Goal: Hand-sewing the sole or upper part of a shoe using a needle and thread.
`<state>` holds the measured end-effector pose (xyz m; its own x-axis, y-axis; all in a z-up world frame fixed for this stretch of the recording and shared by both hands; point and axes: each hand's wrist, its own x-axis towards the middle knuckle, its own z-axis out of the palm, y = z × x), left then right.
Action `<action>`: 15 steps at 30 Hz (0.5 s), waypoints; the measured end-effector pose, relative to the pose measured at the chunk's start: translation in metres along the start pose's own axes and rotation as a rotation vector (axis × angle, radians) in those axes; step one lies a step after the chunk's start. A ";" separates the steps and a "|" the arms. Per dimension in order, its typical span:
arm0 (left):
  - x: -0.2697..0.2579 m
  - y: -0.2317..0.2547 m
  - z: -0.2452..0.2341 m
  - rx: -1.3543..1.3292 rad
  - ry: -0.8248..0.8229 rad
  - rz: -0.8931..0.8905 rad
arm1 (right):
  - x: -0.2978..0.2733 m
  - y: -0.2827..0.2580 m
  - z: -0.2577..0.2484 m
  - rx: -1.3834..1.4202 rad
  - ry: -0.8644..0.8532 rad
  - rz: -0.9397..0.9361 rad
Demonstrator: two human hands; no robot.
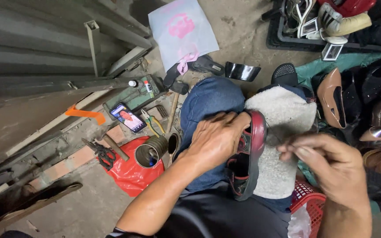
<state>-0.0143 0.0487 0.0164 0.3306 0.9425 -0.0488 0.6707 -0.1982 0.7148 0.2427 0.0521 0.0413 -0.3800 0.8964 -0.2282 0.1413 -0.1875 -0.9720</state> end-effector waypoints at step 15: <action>0.002 -0.003 -0.006 -0.053 -0.050 -0.044 | 0.047 -0.018 0.024 -0.865 -0.149 0.167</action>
<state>-0.0194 0.0530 0.0186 0.3352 0.9352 -0.1142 0.6493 -0.1414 0.7473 0.2003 0.0879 0.0472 -0.3992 0.8119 -0.4260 0.8227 0.1121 -0.5573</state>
